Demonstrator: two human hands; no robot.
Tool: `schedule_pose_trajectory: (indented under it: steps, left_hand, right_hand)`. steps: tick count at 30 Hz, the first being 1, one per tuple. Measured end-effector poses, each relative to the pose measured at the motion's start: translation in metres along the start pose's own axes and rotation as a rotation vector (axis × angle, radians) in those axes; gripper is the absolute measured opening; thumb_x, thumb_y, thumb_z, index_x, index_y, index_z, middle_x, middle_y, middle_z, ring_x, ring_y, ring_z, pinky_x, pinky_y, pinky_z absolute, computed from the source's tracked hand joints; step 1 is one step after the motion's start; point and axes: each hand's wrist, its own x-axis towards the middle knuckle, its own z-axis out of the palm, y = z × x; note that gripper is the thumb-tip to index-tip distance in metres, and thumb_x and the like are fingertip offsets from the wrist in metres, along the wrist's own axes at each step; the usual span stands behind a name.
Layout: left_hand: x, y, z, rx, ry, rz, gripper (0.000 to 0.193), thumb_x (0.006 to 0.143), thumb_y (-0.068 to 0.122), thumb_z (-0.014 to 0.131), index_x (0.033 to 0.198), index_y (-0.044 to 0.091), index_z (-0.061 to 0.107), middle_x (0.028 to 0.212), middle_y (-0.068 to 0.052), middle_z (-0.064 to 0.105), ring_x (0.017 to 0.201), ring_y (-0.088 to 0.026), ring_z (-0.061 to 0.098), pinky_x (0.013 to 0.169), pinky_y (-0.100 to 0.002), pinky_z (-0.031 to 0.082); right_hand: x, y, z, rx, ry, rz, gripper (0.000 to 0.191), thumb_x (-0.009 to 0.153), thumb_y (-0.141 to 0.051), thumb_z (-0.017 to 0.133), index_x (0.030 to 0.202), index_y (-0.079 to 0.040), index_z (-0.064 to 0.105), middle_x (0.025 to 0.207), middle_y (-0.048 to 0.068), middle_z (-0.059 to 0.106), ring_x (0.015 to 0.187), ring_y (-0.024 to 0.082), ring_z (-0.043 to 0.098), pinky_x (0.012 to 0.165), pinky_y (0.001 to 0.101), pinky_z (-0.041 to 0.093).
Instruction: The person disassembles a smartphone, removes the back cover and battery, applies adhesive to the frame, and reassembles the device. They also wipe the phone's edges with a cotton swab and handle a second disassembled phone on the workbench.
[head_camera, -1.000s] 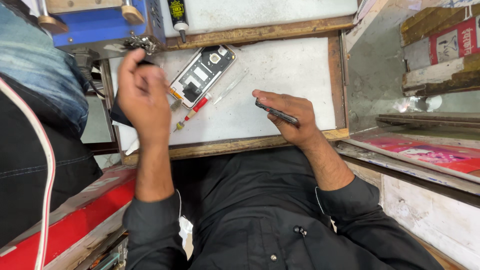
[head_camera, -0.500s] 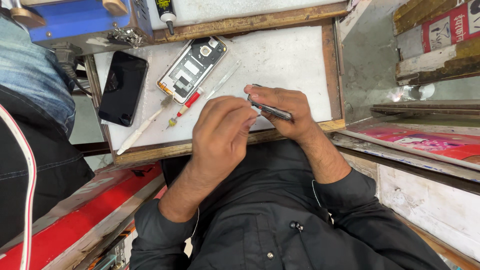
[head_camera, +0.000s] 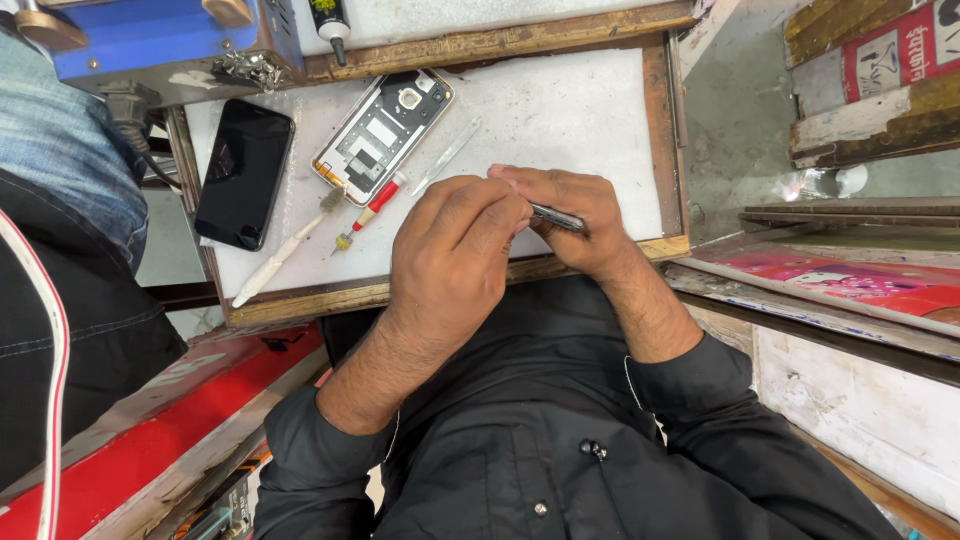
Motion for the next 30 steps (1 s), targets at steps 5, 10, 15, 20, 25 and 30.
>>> schedule_pose_trajectory:
  steps: [5, 10, 15, 20, 25, 30]
  left_hand:
    - [0.005, 0.004, -0.006, 0.099, -0.066, 0.013, 0.020, 0.096, 0.004, 0.076, 0.114, 0.003, 0.069, 0.112, -0.006, 0.065, 0.107, -0.026, 0.066, 0.086, -0.039, 0.055]
    - [0.011, 0.010, -0.014, 0.268, -0.125, 0.128, 0.027, 0.090, 0.009, 0.073, 0.115, 0.002, 0.068, 0.116, -0.009, 0.066, 0.112, -0.028, 0.065, 0.087, -0.041, 0.054]
    - [0.013, 0.014, -0.015, 0.352, -0.167, 0.201, 0.029, 0.089, 0.010, 0.074, 0.115, -0.001, 0.068, 0.115, -0.012, 0.065, 0.116, -0.031, 0.065, 0.086, -0.043, 0.054]
    - [0.017, 0.004, -0.008, 0.170, -0.165, 0.086, 0.032, 0.088, 0.001, 0.069, 0.121, 0.002, 0.069, 0.120, -0.008, 0.068, 0.122, -0.030, 0.065, 0.093, -0.043, 0.055]
    - [0.015, 0.001, -0.007, 0.152, -0.153, 0.081, 0.031, 0.090, 0.000, 0.069, 0.120, 0.003, 0.069, 0.121, -0.008, 0.070, 0.125, -0.031, 0.064, 0.094, -0.045, 0.053]
    - [0.011, 0.006, -0.008, 0.323, -0.097, 0.164, 0.027, 0.094, 0.008, 0.072, 0.119, -0.001, 0.070, 0.119, -0.014, 0.068, 0.125, -0.035, 0.062, 0.097, -0.049, 0.052]
  right_hand:
    - [0.001, -0.003, 0.000, -0.031, 0.012, 0.025, 0.048, 0.086, 0.013, 0.066, 0.130, -0.006, 0.067, 0.134, 0.018, 0.070, 0.113, 0.026, 0.076, 0.094, 0.0327, 0.065]
    - [0.003, -0.006, -0.001, -0.049, 0.000, 0.044, 0.046, 0.086, 0.009, 0.061, 0.129, -0.003, 0.068, 0.133, 0.018, 0.071, 0.115, 0.028, 0.076, 0.098, 0.0356, 0.064]
    - [0.003, -0.004, -0.002, -0.041, -0.004, 0.047, 0.043, 0.088, -0.003, 0.062, 0.130, -0.001, 0.066, 0.131, 0.018, 0.070, 0.113, 0.028, 0.074, 0.099, 0.0362, 0.062]
    - [0.001, -0.002, -0.003, -0.031, 0.015, 0.092, 0.041, 0.089, 0.003, 0.065, 0.129, -0.001, 0.067, 0.124, 0.015, 0.074, 0.108, 0.026, 0.077, 0.095, 0.0342, 0.064]
    - [0.000, -0.004, -0.004, -0.084, 0.012, 0.082, 0.042, 0.089, 0.007, 0.068, 0.131, -0.001, 0.067, 0.125, 0.016, 0.074, 0.111, 0.028, 0.076, 0.096, 0.0363, 0.063]
    - [0.004, -0.002, -0.002, -0.102, 0.015, 0.086, 0.043, 0.088, 0.008, 0.063, 0.130, -0.001, 0.069, 0.123, 0.016, 0.075, 0.104, 0.025, 0.078, 0.090, 0.0330, 0.064]
